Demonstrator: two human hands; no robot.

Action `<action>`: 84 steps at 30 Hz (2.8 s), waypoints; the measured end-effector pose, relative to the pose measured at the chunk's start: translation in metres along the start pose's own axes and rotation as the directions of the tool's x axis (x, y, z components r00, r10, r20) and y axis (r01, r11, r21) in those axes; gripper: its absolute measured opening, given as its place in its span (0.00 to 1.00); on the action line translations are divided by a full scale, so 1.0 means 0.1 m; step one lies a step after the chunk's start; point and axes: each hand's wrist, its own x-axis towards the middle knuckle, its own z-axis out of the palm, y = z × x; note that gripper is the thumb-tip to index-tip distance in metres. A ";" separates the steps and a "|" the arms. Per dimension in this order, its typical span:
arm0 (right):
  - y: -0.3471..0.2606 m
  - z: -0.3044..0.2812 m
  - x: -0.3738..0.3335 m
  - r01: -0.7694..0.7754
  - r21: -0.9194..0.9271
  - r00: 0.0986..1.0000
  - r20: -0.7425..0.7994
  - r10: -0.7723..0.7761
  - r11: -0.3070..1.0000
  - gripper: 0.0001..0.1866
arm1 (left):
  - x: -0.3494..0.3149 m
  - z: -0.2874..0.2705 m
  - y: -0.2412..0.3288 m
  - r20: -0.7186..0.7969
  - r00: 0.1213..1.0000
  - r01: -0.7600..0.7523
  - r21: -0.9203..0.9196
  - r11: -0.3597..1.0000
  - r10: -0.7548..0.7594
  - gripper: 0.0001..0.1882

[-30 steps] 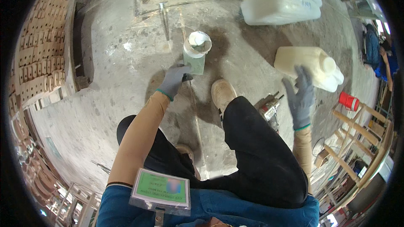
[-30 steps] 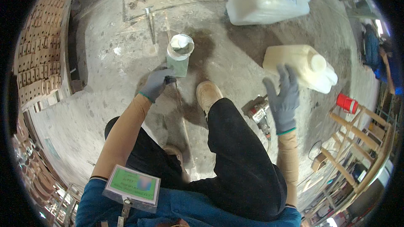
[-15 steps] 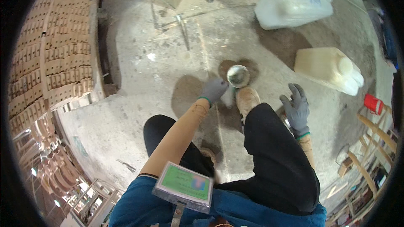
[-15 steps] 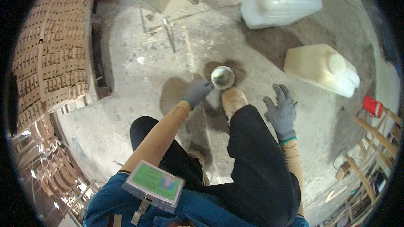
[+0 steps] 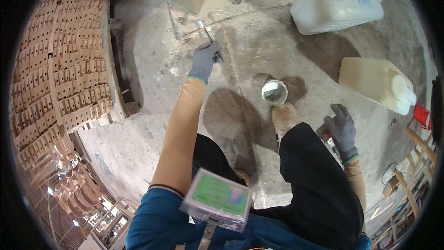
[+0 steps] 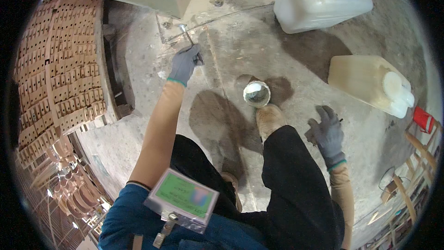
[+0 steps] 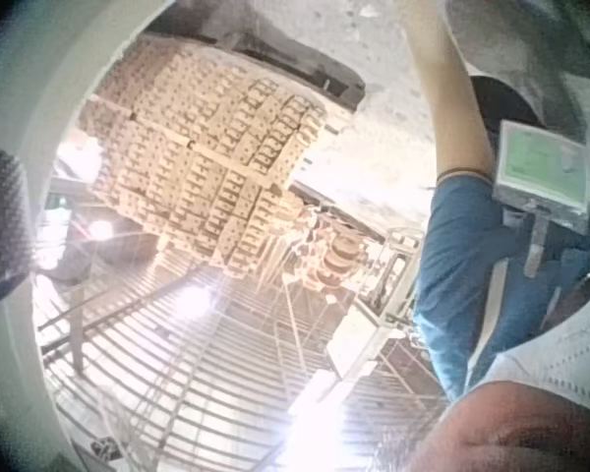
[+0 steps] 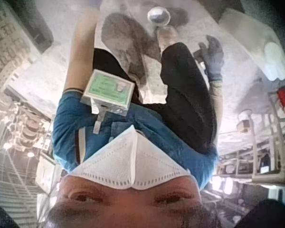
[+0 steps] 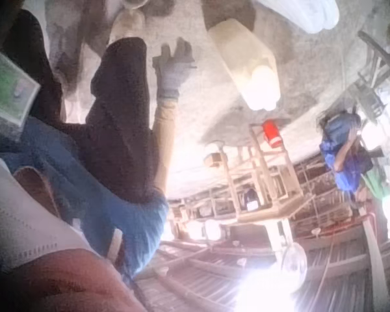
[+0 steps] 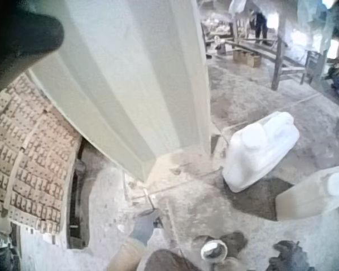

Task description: The person pours liquid from a plastic jug into a small can, mixes the contents with a drill, and then applies the mixture to wooden pieces using a brush. The person works in a workshop with other people visible in the background.

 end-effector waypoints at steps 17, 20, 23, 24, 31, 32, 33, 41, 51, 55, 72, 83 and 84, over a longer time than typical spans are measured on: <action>-0.75 0.55 0.23 -0.411 0.658 0.910 0.335 0.245 0.631 0.16 | -2.21 0.71 -0.45 0.421 0.901 0.002 0.234 0.972 -0.103 0.18; -0.71 0.74 0.25 -0.503 0.606 0.854 0.458 0.246 0.617 0.17 | -2.14 0.36 -0.24 0.272 0.917 0.226 0.250 0.941 -0.292 0.18; -0.73 0.87 0.31 -0.433 0.556 0.892 0.377 0.250 0.709 0.17 | -2.13 0.20 -0.24 0.173 0.924 0.327 0.111 0.939 -0.342 0.19; -0.70 0.97 0.28 -0.413 0.516 0.906 0.319 0.279 0.750 0.16 | -2.13 0.21 -0.24 0.167 0.925 0.334 0.075 0.940 -0.342 0.19; -0.57 1.04 0.53 -0.212 0.355 0.968 0.203 0.146 0.910 0.15 | -2.13 0.15 -0.36 0.191 0.919 0.333 0.097 0.938 -0.345 0.22; -0.55 1.01 0.59 -0.183 0.287 0.961 0.252 0.110 0.940 0.15 | -2.14 0.13 -0.35 0.182 0.920 0.338 0.082 0.938 -0.347 0.22; -0.57 0.93 0.69 -0.144 0.222 0.950 0.305 0.071 0.964 0.14 | -2.13 0.12 -0.33 0.166 0.922 0.343 0.065 0.937 -0.349 0.22; -0.65 0.64 1.12 0.283 -0.107 0.856 0.475 -0.201 0.953 0.13 | -2.08 0.09 -0.31 0.155 0.933 0.330 -0.002 0.944 -0.326 0.23; -1.07 0.89 0.49 -0.603 0.510 0.742 0.641 0.196 0.613 0.13 | -2.04 0.11 -0.34 0.173 0.929 0.325 0.035 0.945 -0.326 0.22; -1.14 1.00 0.44 -0.361 0.548 0.797 0.601 -0.055 0.754 0.08 | -2.04 0.12 -0.29 0.178 0.934 0.302 0.071 0.951 -0.310 0.22; -1.39 1.07 0.66 -0.594 0.521 0.723 0.681 -0.121 -0.613 0.11 | -2.00 0.11 -0.37 0.227 0.924 0.305 0.043 0.952 -0.306 0.22; -1.06 0.92 0.70 -0.656 0.556 0.740 0.606 0.291 0.511 0.14 | -1.89 0.52 -0.36 0.388 0.812 0.509 -0.105 0.854 -0.436 0.20; -1.04 0.91 0.70 -0.571 0.436 0.788 0.528 0.316 0.696 0.15 | -1.88 0.63 -0.36 0.413 0.790 0.536 -0.108 0.837 -0.453 0.20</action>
